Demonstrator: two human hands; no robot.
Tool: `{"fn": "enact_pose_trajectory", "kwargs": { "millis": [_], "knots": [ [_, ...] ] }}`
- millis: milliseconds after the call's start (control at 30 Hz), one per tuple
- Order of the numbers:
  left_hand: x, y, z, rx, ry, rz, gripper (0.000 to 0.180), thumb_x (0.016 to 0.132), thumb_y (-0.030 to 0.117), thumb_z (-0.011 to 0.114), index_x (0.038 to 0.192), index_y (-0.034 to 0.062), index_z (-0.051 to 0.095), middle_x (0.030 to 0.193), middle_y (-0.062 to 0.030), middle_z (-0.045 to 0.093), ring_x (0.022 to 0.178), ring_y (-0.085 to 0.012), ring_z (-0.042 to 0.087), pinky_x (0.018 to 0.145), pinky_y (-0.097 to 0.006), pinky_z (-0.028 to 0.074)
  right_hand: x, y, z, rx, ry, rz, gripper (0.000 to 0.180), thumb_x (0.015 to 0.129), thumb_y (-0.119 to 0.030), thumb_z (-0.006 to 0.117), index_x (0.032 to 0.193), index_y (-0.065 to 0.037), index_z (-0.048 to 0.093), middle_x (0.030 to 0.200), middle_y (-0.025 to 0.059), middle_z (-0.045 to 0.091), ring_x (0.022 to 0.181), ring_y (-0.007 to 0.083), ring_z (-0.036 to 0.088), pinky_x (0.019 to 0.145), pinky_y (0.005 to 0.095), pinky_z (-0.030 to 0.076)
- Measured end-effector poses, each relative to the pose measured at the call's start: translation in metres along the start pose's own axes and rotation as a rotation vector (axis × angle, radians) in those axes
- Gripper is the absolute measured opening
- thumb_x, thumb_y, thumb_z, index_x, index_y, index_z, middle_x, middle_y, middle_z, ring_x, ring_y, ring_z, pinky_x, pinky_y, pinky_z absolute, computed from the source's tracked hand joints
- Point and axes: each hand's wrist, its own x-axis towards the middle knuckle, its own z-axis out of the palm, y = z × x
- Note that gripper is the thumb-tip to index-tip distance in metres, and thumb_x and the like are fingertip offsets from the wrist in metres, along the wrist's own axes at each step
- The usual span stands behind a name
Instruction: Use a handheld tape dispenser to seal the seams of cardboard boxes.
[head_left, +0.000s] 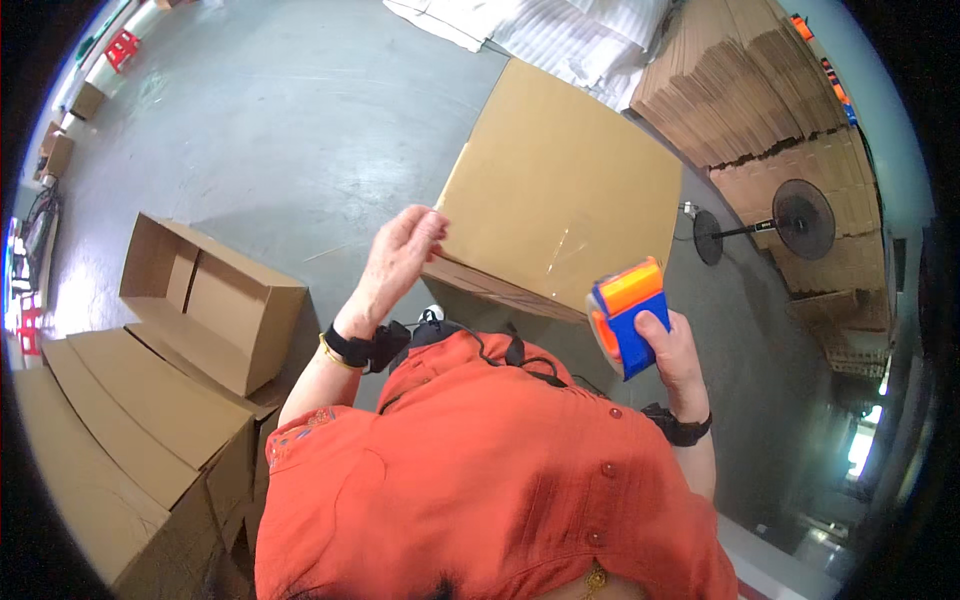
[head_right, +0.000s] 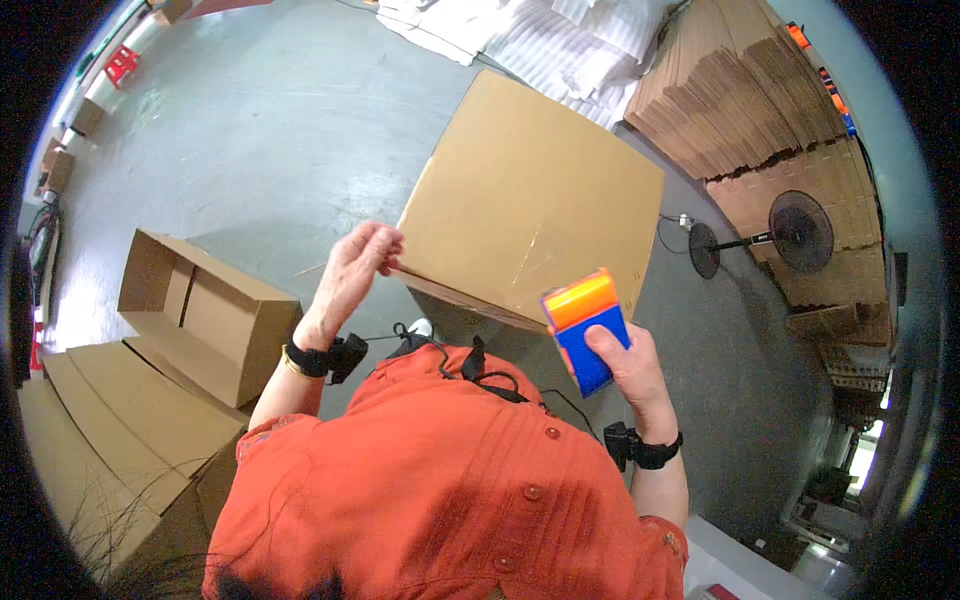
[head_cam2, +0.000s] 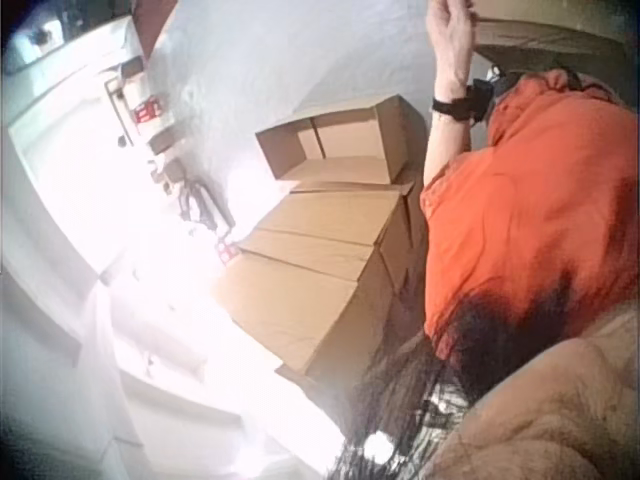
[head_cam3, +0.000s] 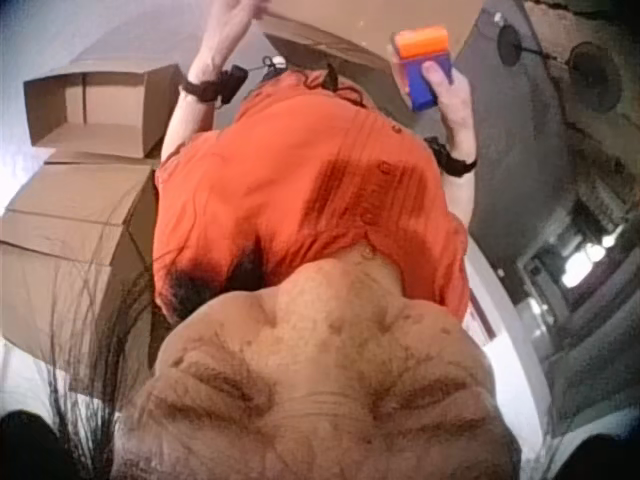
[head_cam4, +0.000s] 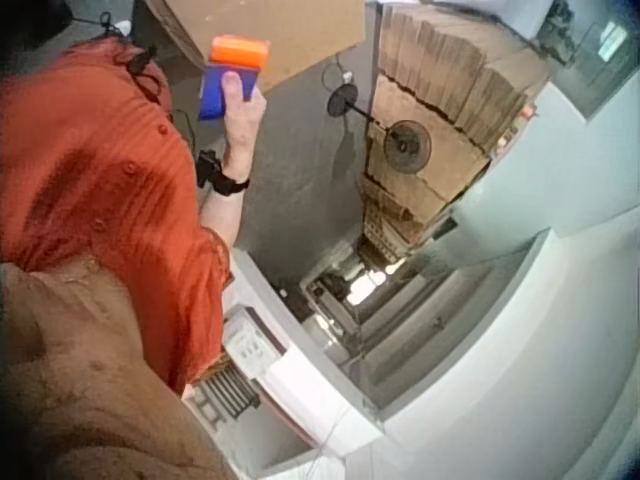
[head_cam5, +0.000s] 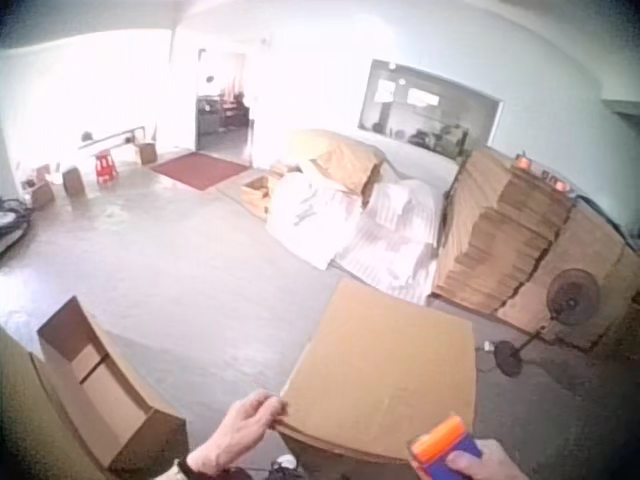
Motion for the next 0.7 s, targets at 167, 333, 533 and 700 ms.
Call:
{"fn": "enact_pose_trajectory", "kwargs": {
  "millis": [167,333,533,700],
  "knots": [
    [-0.005,0.026,0.015,-0.325,-0.45,-0.095,0.053,0.109,0.046,0.045,0.124,-0.0024,0.061,0.11,-0.0091,0.067,0.099,-0.0159,0.064,0.088,-0.032,0.053,0.012,-0.032,0.034,-0.109,-0.101,0.097,0.055,0.092,-0.046,0.074,0.118,0.003,0.069,0.102,0.0046,0.072,0.089,0.0106,0.065,0.08,0.0278,0.053],
    [-0.018,0.048,0.027,-0.468,-0.593,-0.101,0.064,0.108,0.052,0.041,0.138,-0.0034,0.055,0.126,-0.0155,0.064,0.117,-0.0216,0.061,0.101,-0.039,0.049,0.025,-0.053,0.047,-0.253,-0.206,0.172,0.051,0.092,-0.044,0.074,0.116,0.001,0.07,0.1,0.0045,0.072,0.088,0.0108,0.065,0.08,0.0285,0.053],
    [-0.019,0.059,0.026,-0.463,-0.685,-0.039,0.065,0.109,0.05,0.039,0.141,-0.0047,0.051,0.131,-0.0168,0.061,0.124,-0.0238,0.057,0.106,-0.039,0.047,0.039,-0.054,0.045,-0.414,-0.208,0.184,0.058,0.088,-0.052,0.074,0.11,0.002,0.072,0.093,0.0075,0.074,0.084,0.0122,0.067,0.076,0.0296,0.054],
    [-0.016,0.063,0.03,-0.321,-0.712,-0.006,0.057,0.109,0.045,0.043,0.14,-0.002,0.055,0.132,-0.0155,0.063,0.122,-0.0214,0.059,0.107,-0.039,0.045,0.045,-0.05,0.042,-0.48,-0.187,0.196,0.063,0.086,-0.057,0.073,0.106,0.002,0.074,0.09,0.0102,0.075,0.082,0.015,0.069,0.073,0.0318,0.055]
  ]
}}
